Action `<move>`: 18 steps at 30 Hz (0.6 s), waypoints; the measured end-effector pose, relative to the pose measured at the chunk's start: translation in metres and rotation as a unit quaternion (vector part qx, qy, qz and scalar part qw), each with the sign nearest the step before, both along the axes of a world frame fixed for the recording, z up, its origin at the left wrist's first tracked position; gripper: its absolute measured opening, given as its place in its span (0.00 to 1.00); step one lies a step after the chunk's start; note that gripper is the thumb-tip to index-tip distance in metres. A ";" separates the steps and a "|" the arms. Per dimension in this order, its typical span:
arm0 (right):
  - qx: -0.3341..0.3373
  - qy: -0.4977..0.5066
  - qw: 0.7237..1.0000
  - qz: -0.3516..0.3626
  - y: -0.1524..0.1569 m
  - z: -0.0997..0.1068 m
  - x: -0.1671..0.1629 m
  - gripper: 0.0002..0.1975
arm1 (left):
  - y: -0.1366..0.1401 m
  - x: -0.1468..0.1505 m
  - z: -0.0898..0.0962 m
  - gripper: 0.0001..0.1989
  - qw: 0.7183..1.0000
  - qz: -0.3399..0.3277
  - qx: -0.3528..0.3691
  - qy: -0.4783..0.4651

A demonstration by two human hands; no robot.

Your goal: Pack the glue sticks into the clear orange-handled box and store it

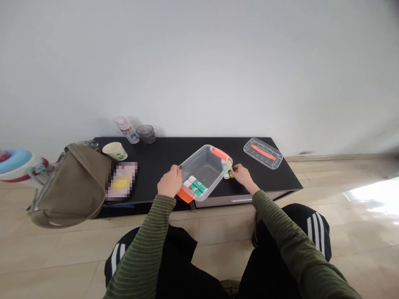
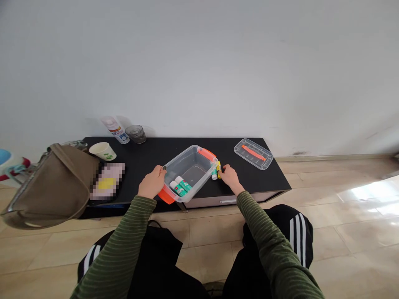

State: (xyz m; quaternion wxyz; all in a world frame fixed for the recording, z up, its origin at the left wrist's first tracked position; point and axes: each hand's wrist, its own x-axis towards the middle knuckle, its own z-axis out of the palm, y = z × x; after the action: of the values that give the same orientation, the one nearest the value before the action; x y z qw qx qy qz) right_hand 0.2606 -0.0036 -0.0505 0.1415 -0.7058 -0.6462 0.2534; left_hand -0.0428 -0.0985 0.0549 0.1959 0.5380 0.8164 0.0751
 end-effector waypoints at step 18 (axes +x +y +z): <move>0.225 0.013 0.964 0.144 -0.044 0.109 -0.056 0.16 | 0.001 -0.002 -0.003 0.19 1.000 -0.008 -0.004 0.005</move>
State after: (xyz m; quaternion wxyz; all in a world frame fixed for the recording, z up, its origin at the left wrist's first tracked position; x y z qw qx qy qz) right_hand 0.2041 -0.0478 0.0582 0.2669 -0.5519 -0.7795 0.1284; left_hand -0.0447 -0.0978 0.0522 0.1947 0.5437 0.8135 0.0679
